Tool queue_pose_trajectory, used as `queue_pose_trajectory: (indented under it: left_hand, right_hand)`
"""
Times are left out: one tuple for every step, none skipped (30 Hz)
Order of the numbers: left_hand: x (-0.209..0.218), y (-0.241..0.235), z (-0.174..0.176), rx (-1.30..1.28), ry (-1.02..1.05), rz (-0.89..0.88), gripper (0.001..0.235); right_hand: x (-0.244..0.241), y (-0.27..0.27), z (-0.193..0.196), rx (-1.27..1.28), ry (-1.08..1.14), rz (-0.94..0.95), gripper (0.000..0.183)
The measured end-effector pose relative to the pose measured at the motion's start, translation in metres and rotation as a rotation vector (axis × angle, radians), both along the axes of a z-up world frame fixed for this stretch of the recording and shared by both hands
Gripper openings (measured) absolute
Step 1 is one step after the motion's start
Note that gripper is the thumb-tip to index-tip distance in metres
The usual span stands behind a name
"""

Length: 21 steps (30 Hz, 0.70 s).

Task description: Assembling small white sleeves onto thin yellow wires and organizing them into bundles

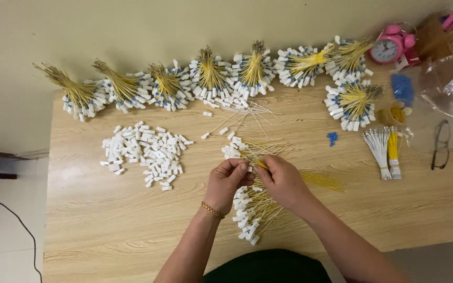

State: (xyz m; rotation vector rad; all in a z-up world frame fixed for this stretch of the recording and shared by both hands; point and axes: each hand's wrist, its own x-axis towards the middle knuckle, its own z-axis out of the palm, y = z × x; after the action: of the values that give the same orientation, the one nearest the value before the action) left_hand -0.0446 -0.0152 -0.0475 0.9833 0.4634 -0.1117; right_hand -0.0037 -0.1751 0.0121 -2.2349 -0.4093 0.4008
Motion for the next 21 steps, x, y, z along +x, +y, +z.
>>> queue_pose_trajectory:
  left_hand:
    - [0.000, -0.001, -0.004, -0.001, 0.006, 0.001, 0.013]
    - [0.001, -0.001, -0.007, -0.008, 0.009, 0.004, 0.013]
    - [0.003, -0.001, -0.011, -0.015, 0.013, 0.007, 0.013]
    - [0.002, -0.001, -0.013, -0.018, 0.018, 0.006, 0.013]
    - [0.002, 0.000, -0.016, -0.011, 0.029, 0.004, 0.013]
    - [0.003, 0.001, -0.018, -0.002, 0.039, 0.003, 0.013]
    - [0.006, 0.002, -0.027, -0.004, 0.041, 0.002, 0.013]
    - [0.007, 0.004, -0.036, 0.085, 0.040, -0.030, 0.014]
    - [0.008, 0.007, -0.046, 0.174, 0.039, -0.061, 0.015]
    - [0.009, 0.012, -0.039, 0.173, 0.042, -0.061, 0.015]
    - [0.010, 0.017, -0.033, 0.519, 0.013, -0.128, 0.012]
    - [0.010, 0.023, -0.027, 0.866, -0.013, -0.195, 0.011]
    - [0.010, 0.025, -0.037, 0.866, -0.005, -0.194, 0.011]
    - [0.012, 0.027, -0.048, 0.984, -0.098, -0.181, 0.009]
    - [0.015, 0.029, -0.058, 1.102, -0.193, -0.167, 0.007]
    - [0.024, 0.036, -0.070, 1.101, -0.190, -0.168, 0.007]
    - [0.034, 0.043, -0.082, 1.199, -0.229, -0.165, 0.007]
    - [0.043, 0.049, -0.095, 1.294, -0.270, -0.159, 0.008]
    - [0.055, 0.053, -0.093, 1.292, -0.268, -0.159, 0.008]
    - [0.069, 0.059, -0.091, 1.380, -0.265, -0.133, 0.010]
    - [0.083, 0.064, -0.088, 1.468, -0.262, -0.106, 0.013]
  right_hand:
    - [0.001, 0.001, -0.002, -0.001, 0.006, 0.001, 0.022]
    - [0.003, 0.002, -0.004, -0.012, 0.003, 0.008, 0.022]
    - [0.005, 0.002, -0.005, -0.024, 0.000, 0.016, 0.021]
    - [0.006, 0.003, -0.009, -0.027, 0.005, 0.015, 0.021]
    - [0.006, 0.004, -0.013, -0.006, 0.005, 0.026, 0.019]
    - [0.008, 0.004, -0.017, 0.015, 0.003, 0.038, 0.017]
    - [0.012, 0.001, -0.026, 0.013, 0.005, 0.036, 0.017]
    - [0.016, -0.001, -0.036, 0.064, 0.057, 0.033, 0.016]
    - [0.019, -0.003, -0.045, 0.115, 0.108, 0.028, 0.017]
    - [0.019, -0.003, -0.033, 0.114, 0.112, 0.029, 0.017]
    - [0.020, -0.003, -0.020, 0.193, 0.133, -0.082, 0.015]
    - [0.020, -0.002, -0.008, 0.273, 0.159, -0.191, 0.014]
    - [0.026, -0.006, -0.009, 0.272, 0.166, -0.189, 0.014]
    - [0.032, -0.009, -0.010, 0.286, 0.104, -0.243, 0.014]
    - [0.038, -0.012, -0.011, 0.299, 0.042, -0.297, 0.013]
    - [0.043, -0.016, -0.017, 0.299, 0.044, -0.297, 0.013]
    - [0.047, -0.020, -0.022, 0.381, 0.071, -0.322, 0.014]
    - [0.050, -0.025, -0.027, 0.460, 0.096, -0.346, 0.015]
    - [0.050, -0.024, -0.028, 0.458, 0.097, -0.346, 0.015]
    - [0.052, -0.023, -0.028, 0.500, 0.115, -0.340, 0.018]
    - [0.054, -0.022, -0.028, 0.542, 0.133, -0.333, 0.024]
